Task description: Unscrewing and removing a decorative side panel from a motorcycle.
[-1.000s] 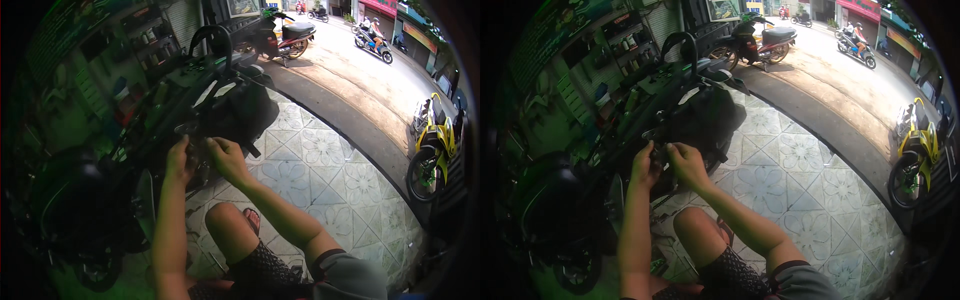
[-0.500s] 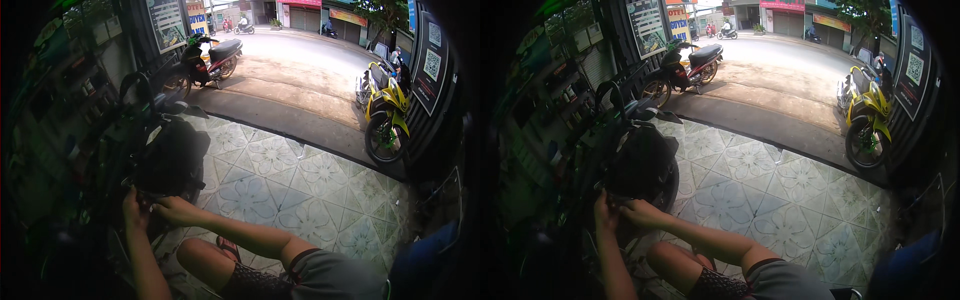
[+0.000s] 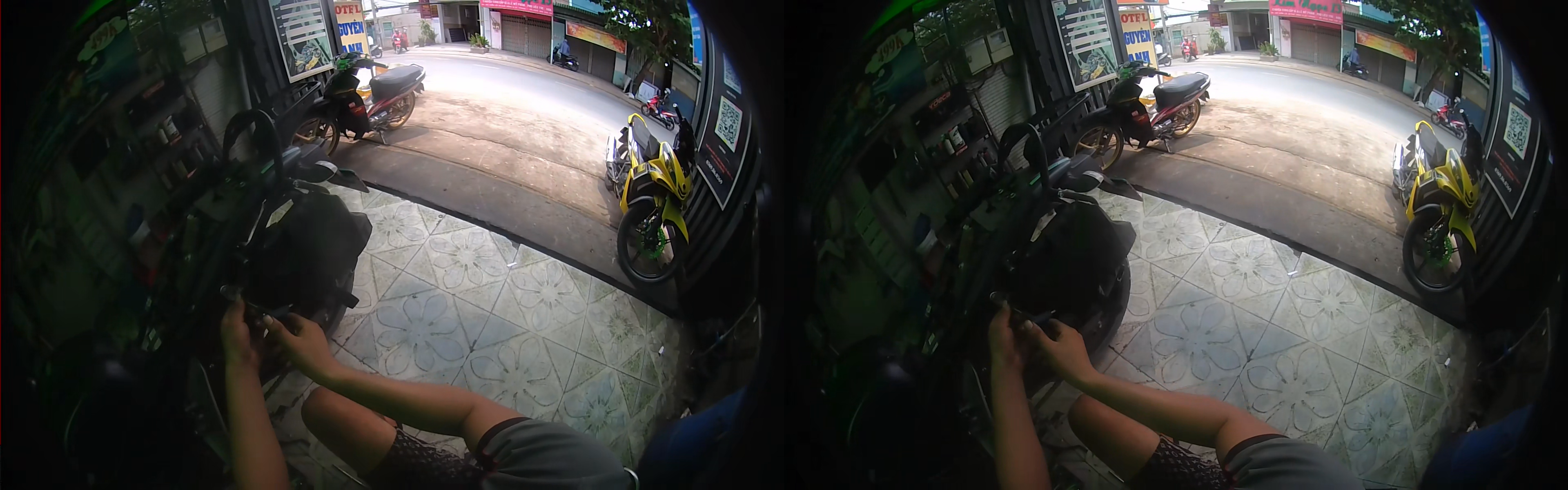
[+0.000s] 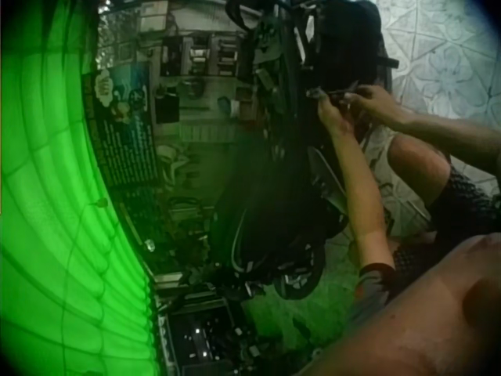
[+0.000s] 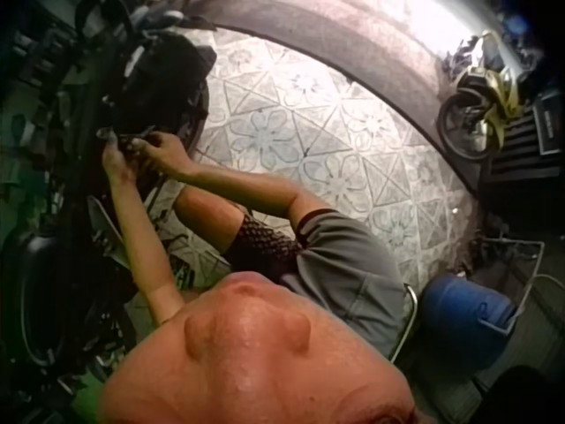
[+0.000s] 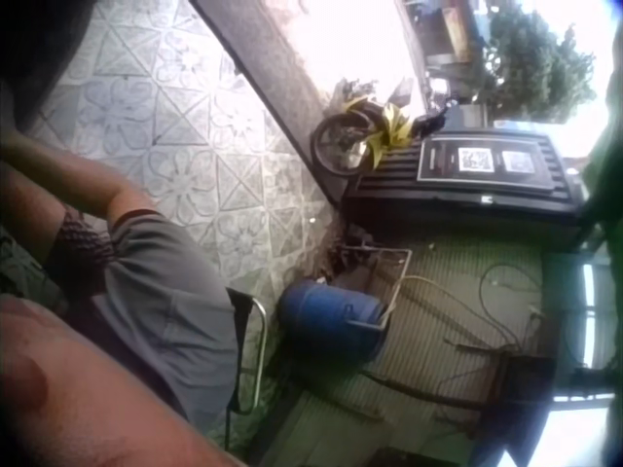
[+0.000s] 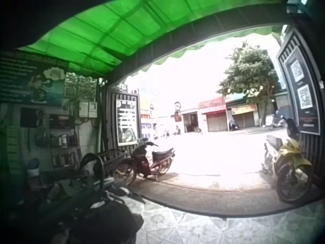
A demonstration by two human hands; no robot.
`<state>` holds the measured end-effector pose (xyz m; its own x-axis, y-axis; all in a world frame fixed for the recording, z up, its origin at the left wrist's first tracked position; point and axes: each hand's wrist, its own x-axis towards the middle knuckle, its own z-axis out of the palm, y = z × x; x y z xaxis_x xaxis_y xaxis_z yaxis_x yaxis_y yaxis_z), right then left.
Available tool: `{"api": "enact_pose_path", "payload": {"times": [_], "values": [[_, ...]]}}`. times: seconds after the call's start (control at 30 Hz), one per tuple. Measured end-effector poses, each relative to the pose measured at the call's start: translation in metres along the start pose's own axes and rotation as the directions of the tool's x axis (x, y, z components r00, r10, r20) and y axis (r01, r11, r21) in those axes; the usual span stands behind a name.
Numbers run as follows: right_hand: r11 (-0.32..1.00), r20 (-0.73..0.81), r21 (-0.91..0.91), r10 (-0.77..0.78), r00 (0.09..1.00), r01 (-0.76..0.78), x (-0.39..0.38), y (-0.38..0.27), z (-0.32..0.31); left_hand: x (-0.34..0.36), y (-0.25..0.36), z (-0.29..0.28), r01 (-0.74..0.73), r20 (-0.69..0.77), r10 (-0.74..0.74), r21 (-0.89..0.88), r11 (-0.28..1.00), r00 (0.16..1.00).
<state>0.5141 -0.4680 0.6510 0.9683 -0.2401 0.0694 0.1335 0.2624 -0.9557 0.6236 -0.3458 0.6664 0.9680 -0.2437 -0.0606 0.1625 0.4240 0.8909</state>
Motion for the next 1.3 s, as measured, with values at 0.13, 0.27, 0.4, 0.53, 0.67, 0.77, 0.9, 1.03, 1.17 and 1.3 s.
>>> {"api": "enact_pose_path", "payload": {"times": [0.13, 0.27, 0.4, 0.53, 0.67, 0.77, 0.9, 1.03, 1.17, 1.3], "values": [[0.903, -0.236, -0.119, -0.429, 0.872, 0.412, 0.003, 0.015, 0.006, -0.015, -0.003, 0.022, -0.129, -0.027, 0.129, 0.010, 0.992, 0.991], [0.730, 0.184, -0.503, -0.434, 0.882, 0.464, 0.003, -0.005, -0.005, -0.021, 0.011, 0.005, 0.007, -0.210, 0.043, 0.235, 0.972, 0.977], [0.557, 0.310, -0.459, -0.630, 0.712, 0.692, 0.018, 0.005, -0.010, -0.026, 0.016, -0.014, 0.075, 0.051, -0.084, 0.163, 0.984, 0.995], [0.761, 0.005, -0.284, -0.607, 0.795, 0.583, 0.005, 0.010, -0.002, -0.022, 0.012, -0.001, 0.015, 0.083, -0.024, 0.103, 0.995, 0.996], [0.688, 0.068, -0.437, -0.616, 0.785, 0.579, -0.007, 0.015, -0.002, -0.019, 0.008, -0.004, 0.037, 0.115, -0.039, 0.022, 0.999, 0.993], [0.558, 0.141, -0.532, -0.683, 0.717, 0.637, 0.002, 0.012, -0.003, -0.026, 0.013, -0.007, 0.036, 0.065, -0.033, -0.034, 0.999, 0.997], [0.259, 0.304, -0.626, -0.788, 0.536, 0.736, 0.018, -0.014, -0.014, -0.025, 0.015, -0.003, 0.049, 0.030, -0.053, 0.121, 0.991, 0.998], [0.065, 0.445, -0.565, -0.816, 0.370, 0.822, 0.024, -0.053, -0.004, -0.026, 0.023, -0.001, 0.070, -0.009, -0.069, 0.047, 0.996, 0.998], [0.449, 0.421, -0.396, -0.686, 0.593, 0.801, 0.036, -0.101, 0.006, -0.029, 0.025, 0.008, 0.071, 0.016, -0.071, -0.040, 0.997, 0.997], [0.229, 0.624, -0.693, -0.285, 0.728, 0.684, 0.096, -0.129, 0.026, -0.028, 0.018, 0.003, 0.076, 0.098, -0.065, -0.110, 0.991, 0.993]]}}
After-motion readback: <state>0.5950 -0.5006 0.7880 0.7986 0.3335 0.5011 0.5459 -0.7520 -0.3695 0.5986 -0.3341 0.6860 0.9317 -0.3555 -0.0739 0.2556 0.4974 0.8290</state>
